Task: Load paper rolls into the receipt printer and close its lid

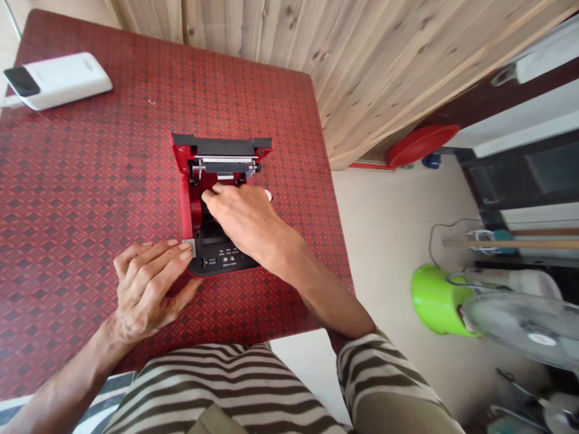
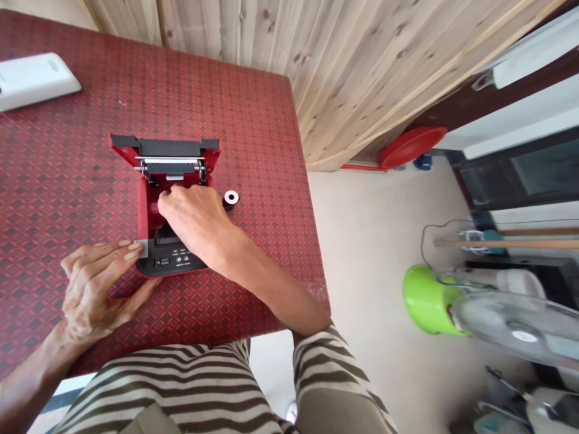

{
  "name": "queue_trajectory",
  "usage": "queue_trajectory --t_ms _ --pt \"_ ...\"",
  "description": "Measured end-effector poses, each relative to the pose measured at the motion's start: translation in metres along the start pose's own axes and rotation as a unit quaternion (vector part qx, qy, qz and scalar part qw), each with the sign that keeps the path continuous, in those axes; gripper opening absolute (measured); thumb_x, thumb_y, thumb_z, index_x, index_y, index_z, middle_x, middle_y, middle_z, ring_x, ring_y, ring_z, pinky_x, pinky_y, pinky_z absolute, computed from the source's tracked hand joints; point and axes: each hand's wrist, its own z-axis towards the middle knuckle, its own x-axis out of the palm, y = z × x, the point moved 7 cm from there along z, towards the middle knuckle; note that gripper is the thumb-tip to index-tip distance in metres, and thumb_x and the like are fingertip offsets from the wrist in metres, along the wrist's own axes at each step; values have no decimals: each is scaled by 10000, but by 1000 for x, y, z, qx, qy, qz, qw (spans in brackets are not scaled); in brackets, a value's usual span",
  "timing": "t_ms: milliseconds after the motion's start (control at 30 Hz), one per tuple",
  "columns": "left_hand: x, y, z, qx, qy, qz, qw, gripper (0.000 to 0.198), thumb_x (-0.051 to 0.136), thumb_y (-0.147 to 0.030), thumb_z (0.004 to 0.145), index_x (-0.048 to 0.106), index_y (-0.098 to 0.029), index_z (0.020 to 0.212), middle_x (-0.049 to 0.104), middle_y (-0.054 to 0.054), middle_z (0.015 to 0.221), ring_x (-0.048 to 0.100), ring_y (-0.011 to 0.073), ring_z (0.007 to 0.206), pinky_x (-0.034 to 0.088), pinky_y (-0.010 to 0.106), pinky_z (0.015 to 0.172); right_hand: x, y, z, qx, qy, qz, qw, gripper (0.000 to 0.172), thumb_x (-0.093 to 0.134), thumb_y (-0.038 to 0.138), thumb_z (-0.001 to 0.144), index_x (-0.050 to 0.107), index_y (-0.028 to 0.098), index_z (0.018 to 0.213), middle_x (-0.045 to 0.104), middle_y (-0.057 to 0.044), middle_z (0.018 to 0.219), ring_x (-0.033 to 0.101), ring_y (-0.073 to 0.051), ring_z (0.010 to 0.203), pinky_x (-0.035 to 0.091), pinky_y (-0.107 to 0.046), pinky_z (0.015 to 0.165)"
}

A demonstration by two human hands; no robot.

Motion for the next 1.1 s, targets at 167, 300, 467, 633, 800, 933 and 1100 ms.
queue_trajectory --t_ms 167,300,467,633,800,933,1100 --pt "0 0 1 -6 5 2 1000 913 946 -158 768 521 -204 1575 792 106 1193 758 288 1128 561 460 994 -1 -6 -2 -4 2 7 1000 341 442 80 1093 729 139 1267 774 -149 1215 778 -278 1009 506 -373 744" --pt "0 2 2 -14 8 -2 1000 897 938 -169 785 518 -228 1575 795 99 1204 762 285 1126 565 462 989 -3 -13 -9 6 -27 19 999 337 487 91 1076 709 167 1318 781 -113 1216 772 -265 990 476 -354 730" --pt "-1 1 4 -7 6 -10 1000 913 945 -148 764 520 -203 1570 787 106 1202 761 286 1115 565 459 981 -4 -14 -12 14 -37 25 999 352 489 79 1074 705 178 1334 788 -112 1203 757 -230 964 455 -326 719" --pt "-1 -1 5 -1 2 -6 1000 889 940 -153 770 530 -188 1558 785 115 1207 761 289 1111 562 453 971 -12 -6 -18 13 -46 15 999 370 490 116 1084 668 171 1405 762 -125 1263 756 -243 960 478 -333 694" --pt "-2 -1 7 2 0 0 1000 843 920 -182 809 530 -205 1557 789 101 1193 763 277 1086 564 444 956 -26 -12 -54 3 -180 121 976 286 580 140 1047 725 175 1290 774 -80 1224 734 -191 909 543 -319 742" --pt "-2 -1 8 12 -1 -6 1000 871 935 -155 782 531 -161 1553 777 127 1210 764 287 1070 559 445 940 -23 -48 -103 8 -321 348 881 307 793 200 937 751 246 1237 776 8 1059 624 -104 686 527 -266 631" --pt "0 2 4 7 -4 -9 1000 929 948 -191 776 495 -237 1586 765 79 1268 758 253 1073 577 423 958 42 -95 -146 140 -390 534 737 365 910 276 816 765 308 1150 733 41 947 607 -123 732 504 -268 645"
